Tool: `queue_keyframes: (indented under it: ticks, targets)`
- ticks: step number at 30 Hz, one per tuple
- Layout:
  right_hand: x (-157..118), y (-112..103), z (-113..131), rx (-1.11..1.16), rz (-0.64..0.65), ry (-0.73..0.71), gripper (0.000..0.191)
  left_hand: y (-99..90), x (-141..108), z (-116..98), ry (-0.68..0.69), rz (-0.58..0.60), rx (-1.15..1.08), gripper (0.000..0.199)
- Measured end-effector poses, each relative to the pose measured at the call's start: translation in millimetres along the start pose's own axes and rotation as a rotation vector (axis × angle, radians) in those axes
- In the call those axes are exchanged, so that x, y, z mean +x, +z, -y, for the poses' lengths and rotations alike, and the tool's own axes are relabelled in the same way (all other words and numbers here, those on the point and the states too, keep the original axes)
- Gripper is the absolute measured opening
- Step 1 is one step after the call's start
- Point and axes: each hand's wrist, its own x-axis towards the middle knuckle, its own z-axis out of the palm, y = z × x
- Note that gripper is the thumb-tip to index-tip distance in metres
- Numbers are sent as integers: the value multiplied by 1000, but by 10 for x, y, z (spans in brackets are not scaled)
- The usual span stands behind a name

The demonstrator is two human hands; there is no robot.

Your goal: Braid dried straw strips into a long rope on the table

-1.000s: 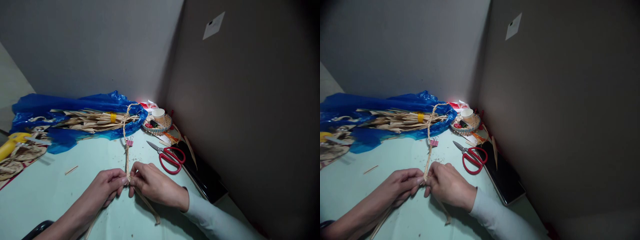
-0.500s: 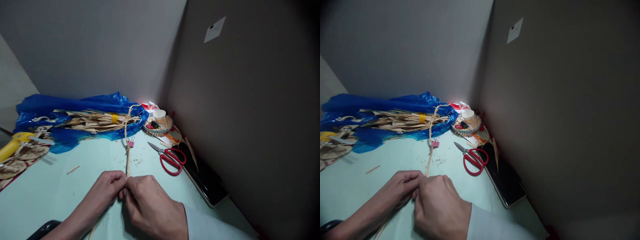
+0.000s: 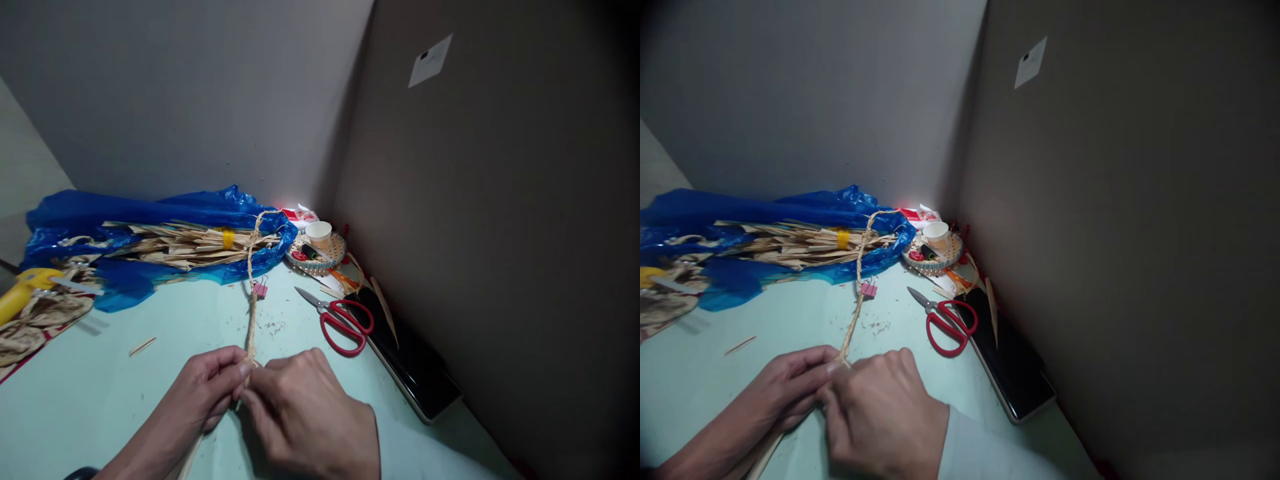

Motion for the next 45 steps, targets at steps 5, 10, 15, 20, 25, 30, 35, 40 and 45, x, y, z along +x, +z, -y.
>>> queue_keyframes:
  ticks: [5,10,15,20,25,30,35,40,45]
  targets:
    - [108,-126,-129,349,-147,185,20,-9,6,-2,20,24,32,38]
    - [175,-21,-159,643,53,231,24,1,20,-3,16,42,97,36]
    - [194,88,-200,636,-36,263,23,45,-42,-35,219,-52,467,36]
    - [182,132,-200,673,-93,289,24,74,-172,-80,244,-191,834,38]
    - [164,190,-183,728,-118,254,26,101,-224,-20,425,-260,1051,39]
    - [169,184,-191,825,-107,245,29,116,-201,129,810,-317,1319,29]
    - [177,180,-207,901,-40,277,32,136,-167,206,1006,-342,1607,23]
    - [208,173,-214,1009,12,317,31,187,-198,236,1058,-353,1675,26]
    - [206,134,-213,1081,30,352,31,170,-273,140,969,-230,1343,25]
